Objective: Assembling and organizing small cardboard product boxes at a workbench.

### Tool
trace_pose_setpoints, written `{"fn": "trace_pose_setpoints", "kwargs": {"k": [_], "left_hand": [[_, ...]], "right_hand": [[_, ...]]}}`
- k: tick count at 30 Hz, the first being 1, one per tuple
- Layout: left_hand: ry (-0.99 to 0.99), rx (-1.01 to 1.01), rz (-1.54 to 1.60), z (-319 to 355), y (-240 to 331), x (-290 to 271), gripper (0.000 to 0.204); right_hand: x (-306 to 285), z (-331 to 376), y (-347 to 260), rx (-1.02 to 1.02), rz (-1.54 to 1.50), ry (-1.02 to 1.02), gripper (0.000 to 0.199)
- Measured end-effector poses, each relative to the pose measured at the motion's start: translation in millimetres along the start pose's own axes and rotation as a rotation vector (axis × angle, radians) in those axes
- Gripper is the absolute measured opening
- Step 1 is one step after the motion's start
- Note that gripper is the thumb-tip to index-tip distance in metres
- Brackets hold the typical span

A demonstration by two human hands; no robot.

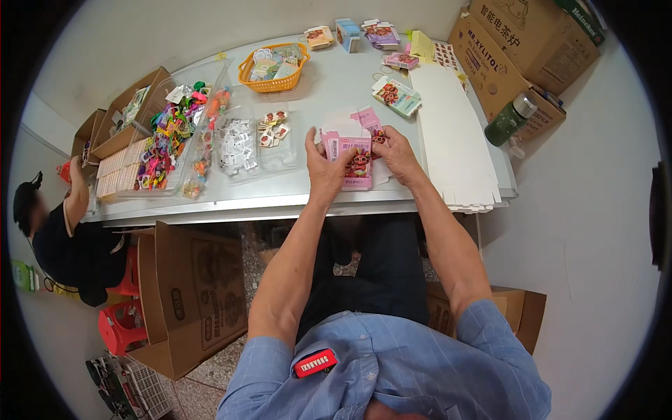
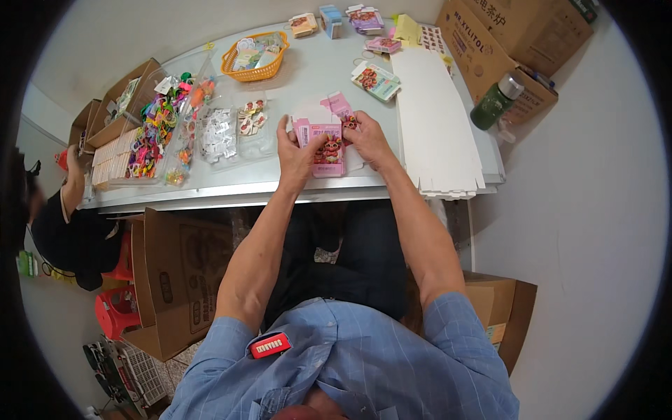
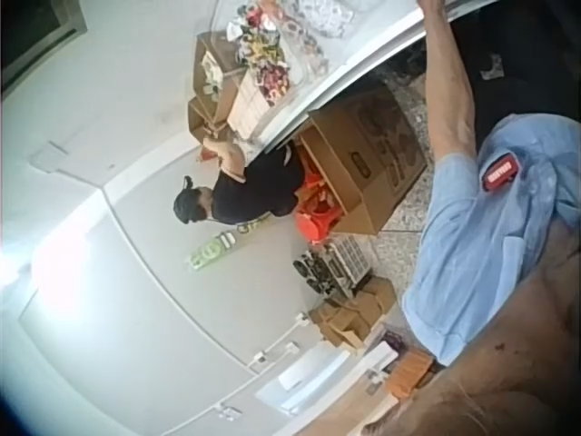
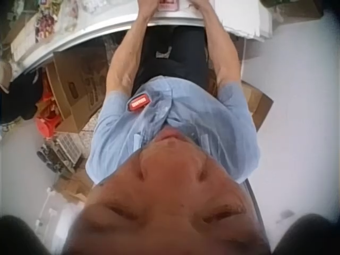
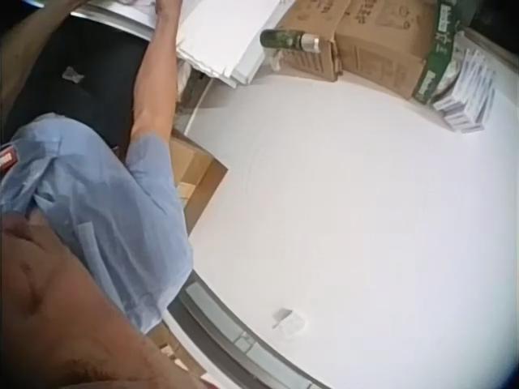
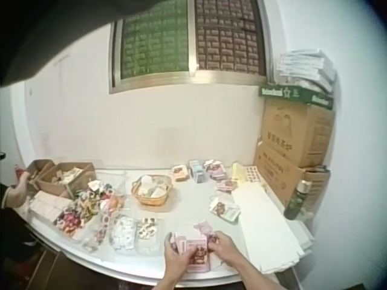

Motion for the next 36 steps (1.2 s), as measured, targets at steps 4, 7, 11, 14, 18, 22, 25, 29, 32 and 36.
{"fn": "trace_pose_setpoints", "kwargs": {"k": [4,7,11,14,18,22,25,29,32,36], "left_hand": [[-0.016,0.09,0.08,-1,9,-2,0.072],[-0.002,0.115,0.039,4,14,7,0.072],[-0.006,0.189,-0.102,11,10,16,0.075],[0.061,0.344,-0.091,23,17,10,0.082],[-0.02,0.293,-0.32,39,14,13,0.092],[-0.038,0.311,-0.348,44,14,19,0.085],[-0.067,0.234,-0.216,45,3,18,0.076],[-0.08,0.186,-0.232,45,-6,16,0.073],[-0.038,0.287,-0.272,32,10,15,0.072],[-0.008,0.25,-0.242,19,6,1,0.077]], "right_hand": [[19,1,-28,-0.18,-0.187,0.075,0.02],[32,4,-44,-0.242,-0.339,0.027,0.028],[34,-2,-14,-0.207,-0.422,-0.071,0.039],[38,5,6,-0.108,-0.151,-0.127,0.048],[45,22,5,-0.135,-0.236,-0.111,0.061],[49,37,-26,-0.374,-0.19,0.112,0.067],[48,39,-3,-0.249,-0.16,0.027,0.068],[52,44,-2,-0.258,-0.149,0.073,0.068],[54,29,-19,-0.364,-0.157,0.036,0.069],[57,15,-14,-0.323,-0.112,-0.028,0.073]]}}
Point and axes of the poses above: each hand's wrist, its own z-axis away from the middle knuckle, its own x-axis out of the palm, y = z × x, the point moved 8 cm from there along -z, towards the middle knuckle, and after that the axes turned 6 degrees about -y, right-handed, at the moved point
